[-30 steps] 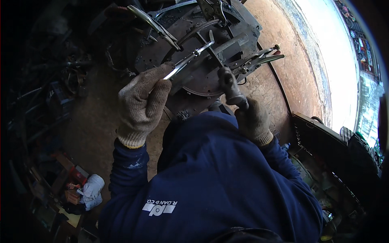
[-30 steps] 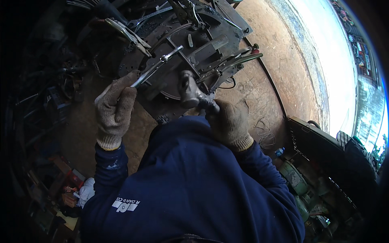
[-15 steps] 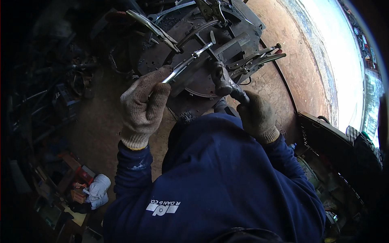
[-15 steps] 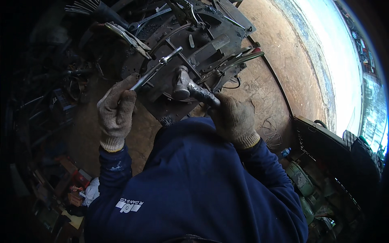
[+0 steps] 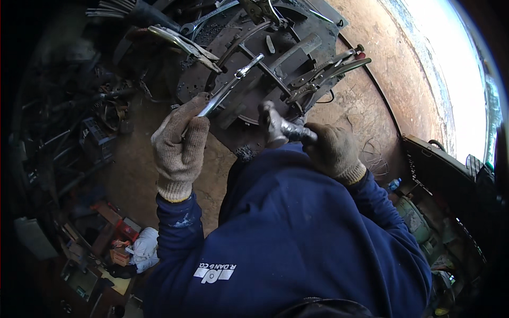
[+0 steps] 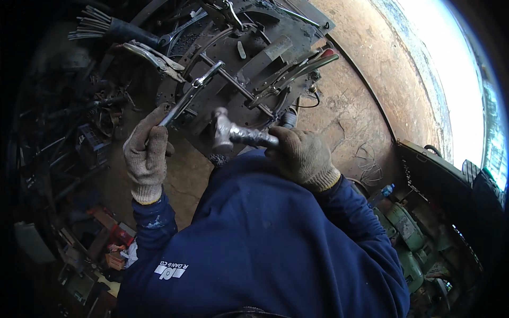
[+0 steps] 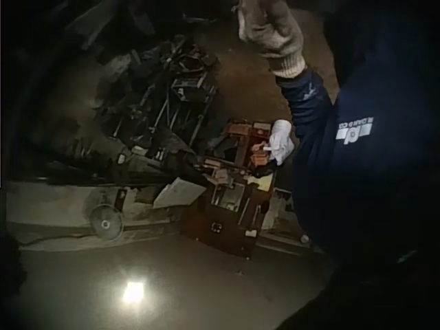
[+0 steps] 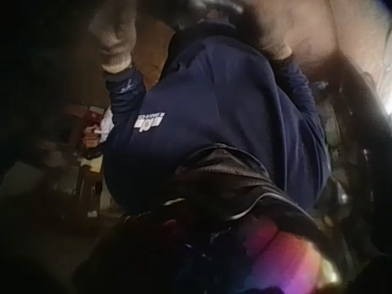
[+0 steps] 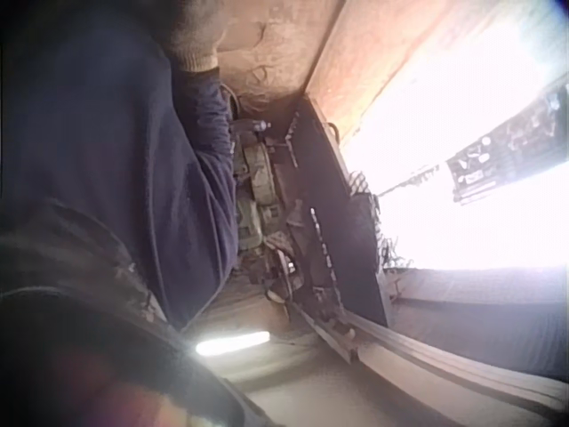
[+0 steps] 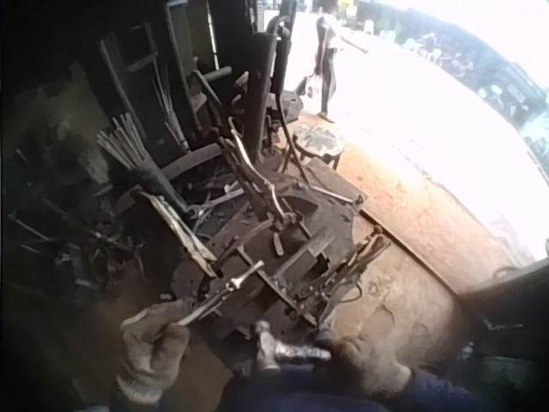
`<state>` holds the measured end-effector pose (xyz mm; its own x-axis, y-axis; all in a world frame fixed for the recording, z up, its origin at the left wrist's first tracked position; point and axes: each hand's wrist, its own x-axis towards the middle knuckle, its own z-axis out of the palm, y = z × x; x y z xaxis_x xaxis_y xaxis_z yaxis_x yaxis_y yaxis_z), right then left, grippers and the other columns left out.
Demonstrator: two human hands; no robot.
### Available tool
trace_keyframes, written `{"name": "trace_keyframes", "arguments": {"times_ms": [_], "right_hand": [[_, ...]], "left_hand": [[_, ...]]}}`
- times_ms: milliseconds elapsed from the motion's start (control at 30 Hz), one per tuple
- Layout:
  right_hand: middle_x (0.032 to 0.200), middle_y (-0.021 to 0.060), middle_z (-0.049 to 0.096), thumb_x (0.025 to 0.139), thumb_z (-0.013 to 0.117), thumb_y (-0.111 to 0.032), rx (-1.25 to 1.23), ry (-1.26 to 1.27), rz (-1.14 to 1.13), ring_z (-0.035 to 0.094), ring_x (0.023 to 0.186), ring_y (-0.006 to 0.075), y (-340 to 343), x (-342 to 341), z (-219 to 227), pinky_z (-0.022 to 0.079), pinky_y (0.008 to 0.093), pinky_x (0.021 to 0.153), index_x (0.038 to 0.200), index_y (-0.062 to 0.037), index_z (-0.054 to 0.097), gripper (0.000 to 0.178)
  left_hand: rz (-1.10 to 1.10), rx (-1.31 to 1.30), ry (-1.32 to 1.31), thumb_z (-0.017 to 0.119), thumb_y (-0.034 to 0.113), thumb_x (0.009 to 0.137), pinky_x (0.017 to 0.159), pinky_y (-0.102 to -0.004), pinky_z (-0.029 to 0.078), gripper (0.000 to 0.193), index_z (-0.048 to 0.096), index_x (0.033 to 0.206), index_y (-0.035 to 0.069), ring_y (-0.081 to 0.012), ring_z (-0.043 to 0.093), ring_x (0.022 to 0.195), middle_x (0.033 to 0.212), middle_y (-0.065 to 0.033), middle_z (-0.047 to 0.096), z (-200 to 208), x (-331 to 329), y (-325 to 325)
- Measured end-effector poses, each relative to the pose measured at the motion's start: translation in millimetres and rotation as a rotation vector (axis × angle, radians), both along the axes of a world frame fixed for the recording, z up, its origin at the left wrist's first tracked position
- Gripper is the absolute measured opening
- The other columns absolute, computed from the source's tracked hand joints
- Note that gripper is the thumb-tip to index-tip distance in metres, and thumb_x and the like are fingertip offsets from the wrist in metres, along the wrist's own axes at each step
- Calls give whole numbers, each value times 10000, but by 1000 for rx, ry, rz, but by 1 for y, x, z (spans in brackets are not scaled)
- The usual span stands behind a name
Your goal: The person uses a hammer and locking pliers to adjust and secure metal pieces on a circular frame before welding the joints together using a welding rod.
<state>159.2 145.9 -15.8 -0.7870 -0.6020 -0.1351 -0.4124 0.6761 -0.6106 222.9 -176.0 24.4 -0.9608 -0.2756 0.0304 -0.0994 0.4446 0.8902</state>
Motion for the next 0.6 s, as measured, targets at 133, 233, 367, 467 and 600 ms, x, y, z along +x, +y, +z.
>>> {"name": "trace_keyframes", "arguments": {"times_ms": [133,233,367,467,600], "right_hand": [[866,150,694,784,812,-254,-87,11,-11,702,756,367,3,7,-5,546,464,637,1214,-114,653,480],[849,142,683,778,819,-261,-104,59,-1,697,739,355,12,11,-12,538,462,623,1224,-119,650,497],[849,131,681,774,824,-275,-116,120,-56,693,737,342,12,19,-15,537,452,625,1219,-120,651,501],[864,128,681,776,827,-289,-130,200,-42,693,750,339,8,17,-6,538,449,635,1209,-121,652,496],[887,125,684,808,815,-293,-71,254,-11,696,770,331,4,11,-1,541,446,647,1181,-129,663,435]], "left_hand": [[-9,10,-44,623,251,1048,576,-221,499,372,671,1326,7,-63,606,619,1226,-116,731,-2,2,-2],[38,82,-39,673,230,1018,594,-224,525,340,704,1305,48,-65,628,642,1135,-108,743,-2,1,-1],[14,10,-88,633,267,1043,580,-229,512,391,664,1342,17,-73,618,625,1206,-120,725,2,1,-1],[46,45,-97,671,245,1027,582,-227,523,348,701,1314,51,-66,637,639,1118,-104,740,4,-1,1],[26,19,-134,622,276,1051,547,-223,484,384,674,1340,29,-61,585,588,1112,-91,742,2,1,-3]]}}
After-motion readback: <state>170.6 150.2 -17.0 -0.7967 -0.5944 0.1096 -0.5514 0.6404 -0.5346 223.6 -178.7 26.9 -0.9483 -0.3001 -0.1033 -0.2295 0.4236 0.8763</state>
